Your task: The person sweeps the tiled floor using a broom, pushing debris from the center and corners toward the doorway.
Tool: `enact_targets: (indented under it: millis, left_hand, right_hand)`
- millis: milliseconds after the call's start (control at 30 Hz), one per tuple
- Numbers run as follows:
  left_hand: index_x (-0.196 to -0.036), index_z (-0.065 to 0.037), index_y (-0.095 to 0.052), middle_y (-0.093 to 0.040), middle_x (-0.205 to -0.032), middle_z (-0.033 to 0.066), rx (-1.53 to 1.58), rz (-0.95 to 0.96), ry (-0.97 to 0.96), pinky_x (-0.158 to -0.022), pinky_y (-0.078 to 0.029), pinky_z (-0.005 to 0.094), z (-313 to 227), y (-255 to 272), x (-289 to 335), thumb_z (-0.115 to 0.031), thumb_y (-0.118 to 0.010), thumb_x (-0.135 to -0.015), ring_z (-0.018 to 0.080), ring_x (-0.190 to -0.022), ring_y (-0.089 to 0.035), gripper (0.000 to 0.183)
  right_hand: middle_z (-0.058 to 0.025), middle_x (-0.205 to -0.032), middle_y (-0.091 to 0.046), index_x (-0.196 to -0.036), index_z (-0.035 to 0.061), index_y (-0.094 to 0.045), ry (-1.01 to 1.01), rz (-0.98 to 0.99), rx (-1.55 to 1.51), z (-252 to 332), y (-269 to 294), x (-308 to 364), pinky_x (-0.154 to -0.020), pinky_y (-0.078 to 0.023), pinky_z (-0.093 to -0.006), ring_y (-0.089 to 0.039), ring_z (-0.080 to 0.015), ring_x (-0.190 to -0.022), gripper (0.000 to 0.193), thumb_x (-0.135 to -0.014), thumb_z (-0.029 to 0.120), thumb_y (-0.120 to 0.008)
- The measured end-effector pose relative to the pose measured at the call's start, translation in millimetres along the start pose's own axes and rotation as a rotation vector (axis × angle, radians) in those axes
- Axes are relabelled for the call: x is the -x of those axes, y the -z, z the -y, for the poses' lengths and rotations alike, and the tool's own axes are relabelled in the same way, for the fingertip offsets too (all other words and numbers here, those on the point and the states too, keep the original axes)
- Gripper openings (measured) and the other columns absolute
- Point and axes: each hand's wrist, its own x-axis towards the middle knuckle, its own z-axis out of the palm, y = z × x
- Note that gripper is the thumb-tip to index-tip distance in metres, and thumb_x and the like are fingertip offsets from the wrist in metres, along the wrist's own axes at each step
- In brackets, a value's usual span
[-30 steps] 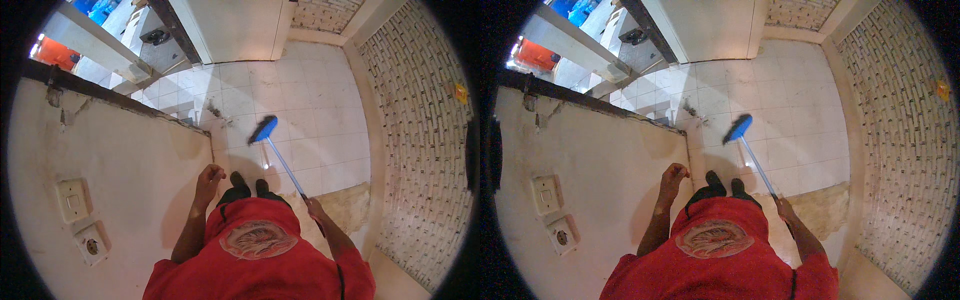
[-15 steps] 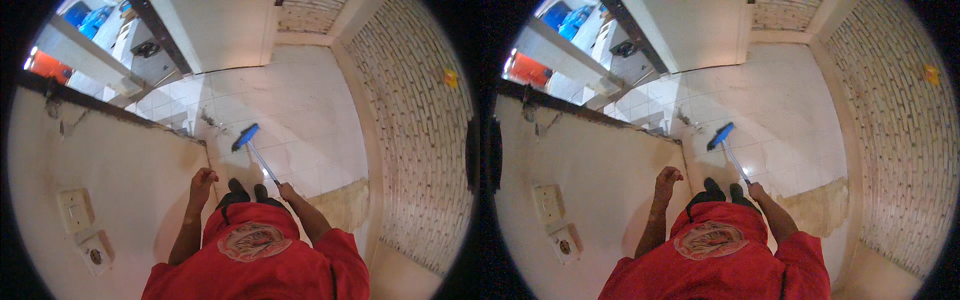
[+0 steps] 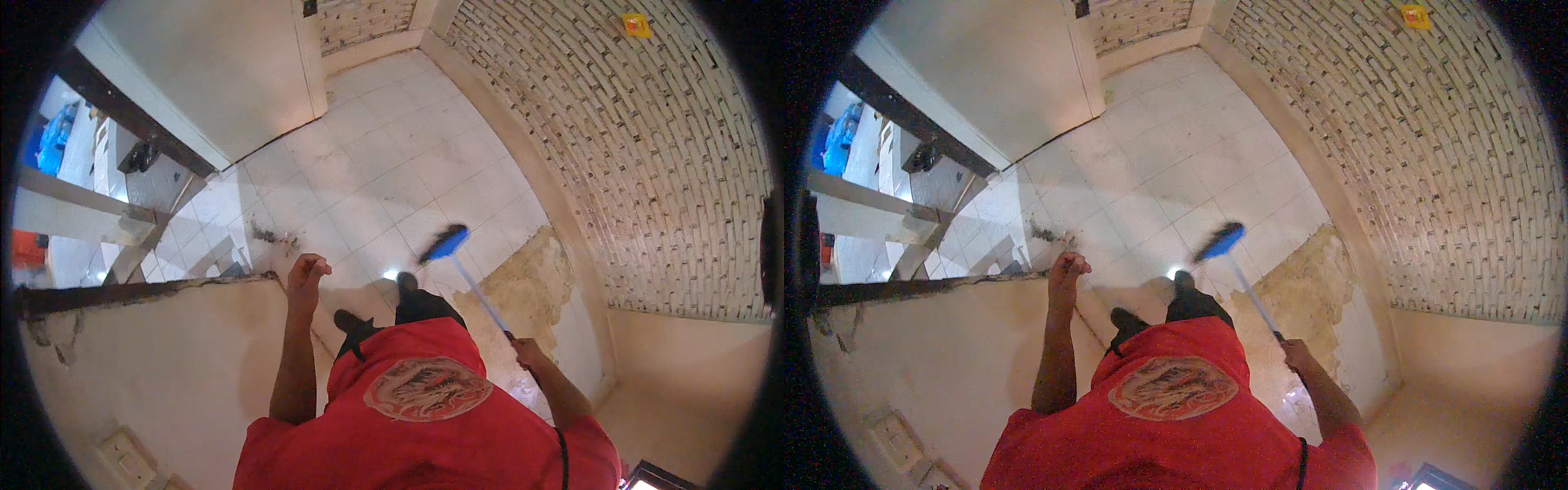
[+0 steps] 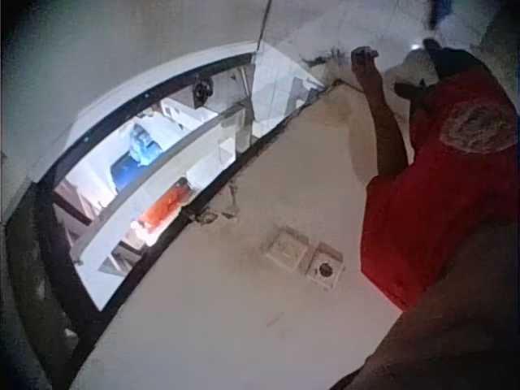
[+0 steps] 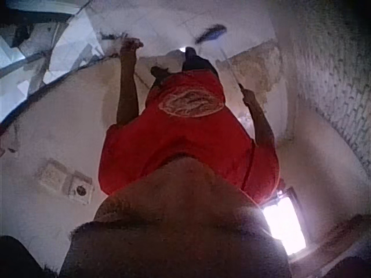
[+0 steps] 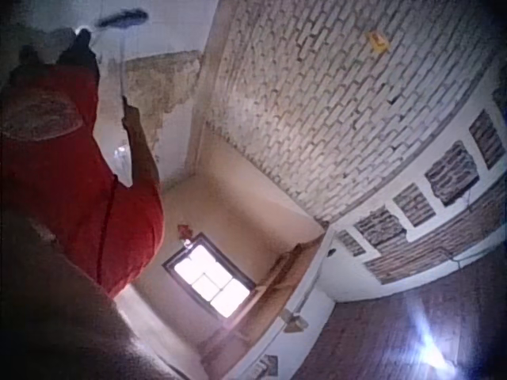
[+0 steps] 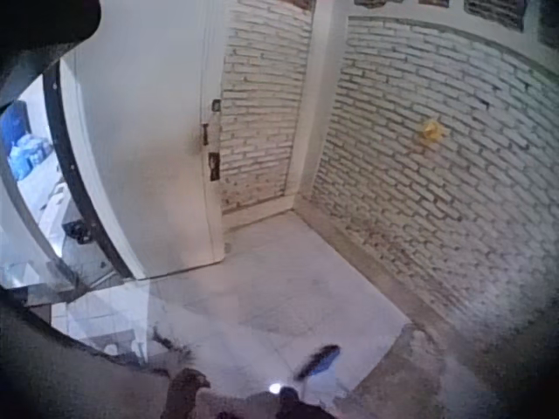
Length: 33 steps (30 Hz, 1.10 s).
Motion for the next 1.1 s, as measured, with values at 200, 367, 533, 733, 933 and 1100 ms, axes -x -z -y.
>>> enact_targets:
  millis: [200,367,533,733,933,1100]
  left_hand:
    - [-0.090,-0.002,-0.057,-0.061,-0.080,0.0049,-0.204,-0.037,0.050,-0.075,-0.047,0.0295,-10,-53,-46,-0.018,-0.058,-0.091,0.0138,-0.077,-0.058,0.015]
    - [-0.092,-0.002,-0.058,-0.061,-0.080,0.0058,-0.219,-0.176,0.054,-0.075,-0.048,0.0318,-15,-104,-63,-0.019,-0.059,-0.090,0.0161,-0.077,-0.059,0.017]
    - [-0.094,-0.001,-0.057,-0.060,-0.080,0.0067,-0.195,-0.191,0.034,-0.075,-0.048,0.0313,-14,-174,-86,-0.021,-0.059,-0.091,0.0162,-0.076,-0.059,0.020]
    - [-0.092,-0.003,-0.056,-0.059,-0.079,0.0031,-0.174,-0.235,0.090,-0.075,-0.041,0.0251,-25,-218,-105,-0.016,-0.056,-0.093,0.0107,-0.078,-0.055,0.013]
    - [-0.093,-0.003,-0.057,-0.060,-0.081,0.0041,-0.210,-0.243,0.061,-0.075,-0.041,0.0251,-40,-229,-129,-0.014,-0.056,-0.093,0.0107,-0.079,-0.055,0.011]
    - [-0.091,-0.004,-0.057,-0.060,-0.079,0.0045,-0.227,-0.237,0.049,-0.077,-0.046,0.0300,-36,-228,-156,-0.020,-0.058,-0.092,0.0144,-0.078,-0.058,0.016]
  right_hand:
    - [-0.0096,-0.046,-0.047,-0.066,-0.0030,-0.054,0.133,-0.059,0.397,-62,119,-163,-0.032,-0.036,-0.0362,-0.046,-0.0207,-0.033,0.031,-0.087,0.020,-0.059]
    - [-0.0128,-0.051,-0.051,-0.066,-0.0043,-0.053,-0.014,-0.046,0.161,85,144,-219,-0.033,-0.037,-0.0370,-0.051,-0.0215,-0.038,0.025,-0.082,0.014,-0.060]
    - [-0.0153,-0.059,-0.057,-0.074,-0.0038,-0.056,0.074,-0.007,0.488,149,168,-272,-0.038,-0.042,-0.0391,-0.056,-0.0229,-0.043,0.022,-0.083,0.016,-0.056]
    - [-0.0164,-0.062,-0.060,-0.081,-0.0045,-0.061,0.518,0.126,0.574,225,120,-342,-0.044,-0.046,-0.0408,-0.059,-0.0256,-0.047,0.031,-0.085,0.026,-0.058]
    - [-0.0171,-0.064,-0.061,-0.084,-0.0038,-0.059,0.368,0.340,0.492,342,52,-315,-0.043,-0.045,-0.0401,-0.061,-0.0255,-0.052,0.029,-0.085,0.025,-0.055]
    - [-0.0116,-0.053,-0.053,-0.079,-0.0013,-0.060,0.497,0.335,0.467,289,134,-295,-0.041,-0.041,-0.0387,-0.052,-0.0219,-0.043,0.031,-0.086,0.029,-0.055]
